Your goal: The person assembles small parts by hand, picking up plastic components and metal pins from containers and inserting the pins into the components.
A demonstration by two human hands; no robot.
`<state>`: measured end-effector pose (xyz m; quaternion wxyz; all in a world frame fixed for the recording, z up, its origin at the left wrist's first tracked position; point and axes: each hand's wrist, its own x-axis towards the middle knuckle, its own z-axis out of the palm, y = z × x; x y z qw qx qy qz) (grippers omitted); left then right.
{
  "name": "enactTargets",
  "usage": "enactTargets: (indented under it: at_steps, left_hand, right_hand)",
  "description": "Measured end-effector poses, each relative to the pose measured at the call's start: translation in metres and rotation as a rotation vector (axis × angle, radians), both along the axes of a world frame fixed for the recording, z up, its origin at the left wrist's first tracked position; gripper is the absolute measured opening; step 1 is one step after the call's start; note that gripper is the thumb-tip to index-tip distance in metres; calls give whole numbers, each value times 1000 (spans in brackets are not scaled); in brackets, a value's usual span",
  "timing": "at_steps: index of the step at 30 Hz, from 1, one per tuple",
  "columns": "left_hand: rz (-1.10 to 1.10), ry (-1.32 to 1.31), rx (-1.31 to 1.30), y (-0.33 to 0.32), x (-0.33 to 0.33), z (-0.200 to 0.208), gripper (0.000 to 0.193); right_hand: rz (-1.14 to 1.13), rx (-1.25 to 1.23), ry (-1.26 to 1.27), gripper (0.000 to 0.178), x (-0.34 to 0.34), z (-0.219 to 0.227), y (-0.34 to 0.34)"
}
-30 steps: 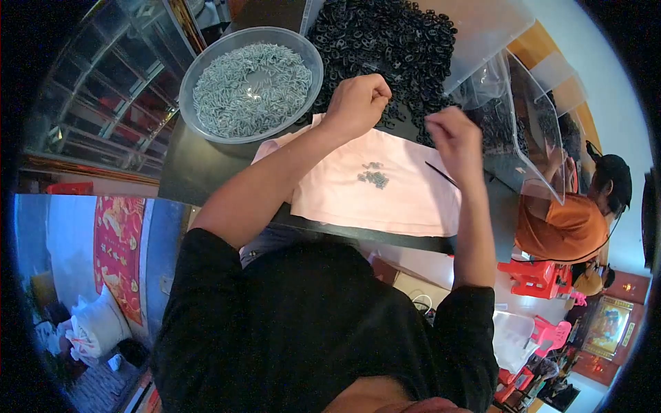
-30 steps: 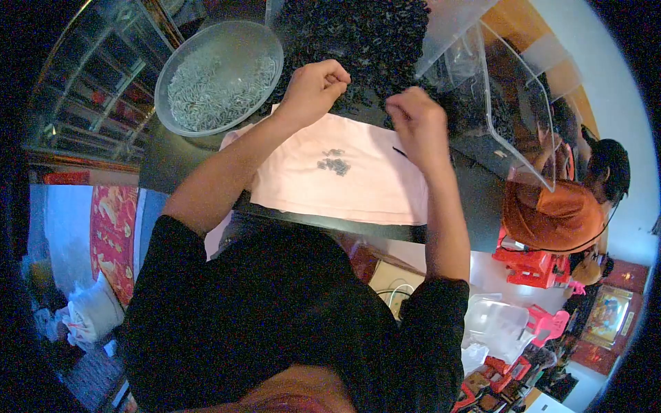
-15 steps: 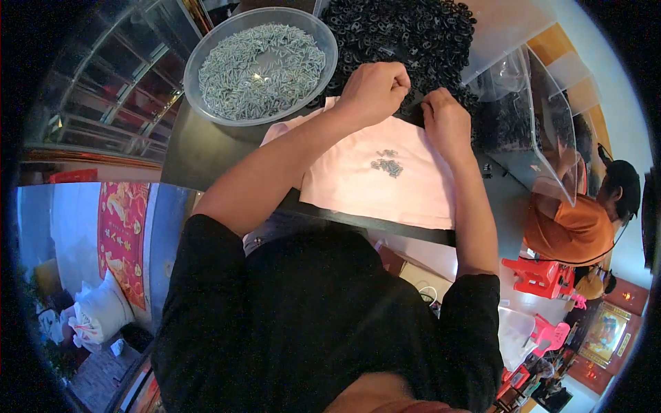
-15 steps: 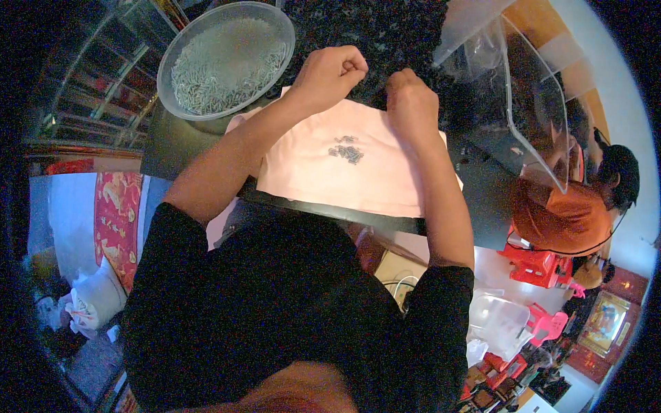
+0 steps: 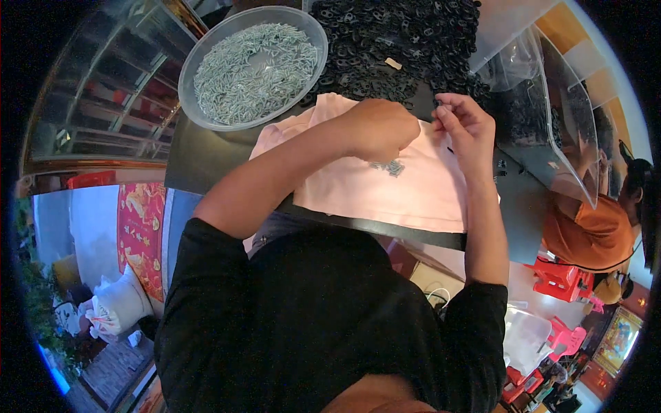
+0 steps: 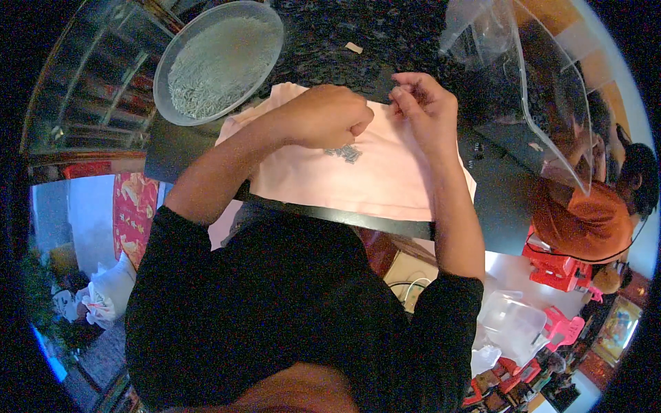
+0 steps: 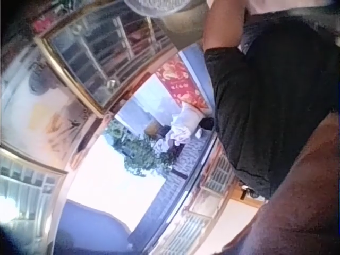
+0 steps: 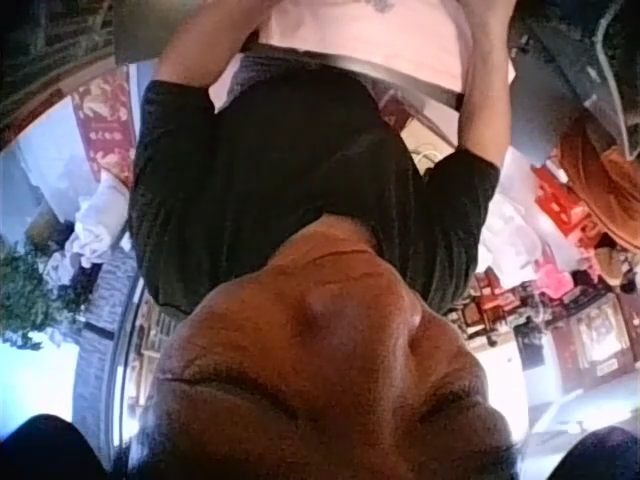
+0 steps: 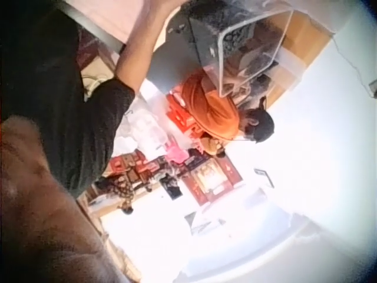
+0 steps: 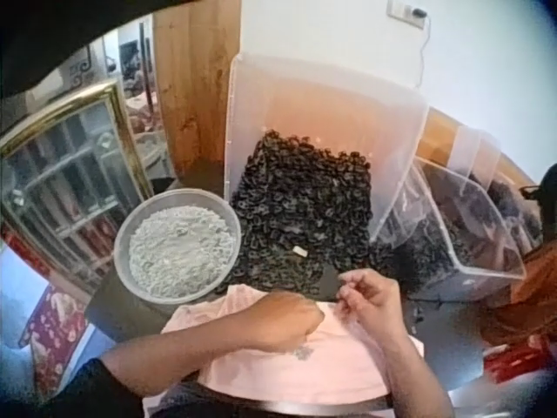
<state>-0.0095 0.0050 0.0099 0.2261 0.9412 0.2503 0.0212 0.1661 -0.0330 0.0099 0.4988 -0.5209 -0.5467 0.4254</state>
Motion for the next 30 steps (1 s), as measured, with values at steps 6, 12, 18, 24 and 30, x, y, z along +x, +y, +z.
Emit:
enactTargets:
  at_steps: [6,12,18,24,30]
  left_hand:
    - [25,-60,12,-7,1,-6,4]
    - [141,-200,-190,-2,3,2,7]
    - [277,-637,-508,10,2,-11,11]
    - [414,-840,-822,13,8,-8,5]
    - [420,-909,-883,8,11,-12,6]
  right_hand:
    - [8,-80,256,9,-4,-3,-2]
    - [32,-126,243,4,5,-2,0]
    - [73,-171,300,3,4,0,1]
    - [51,-178,313,4,5,0,-1]
    - [40,-148,304,5,0,0,-4]
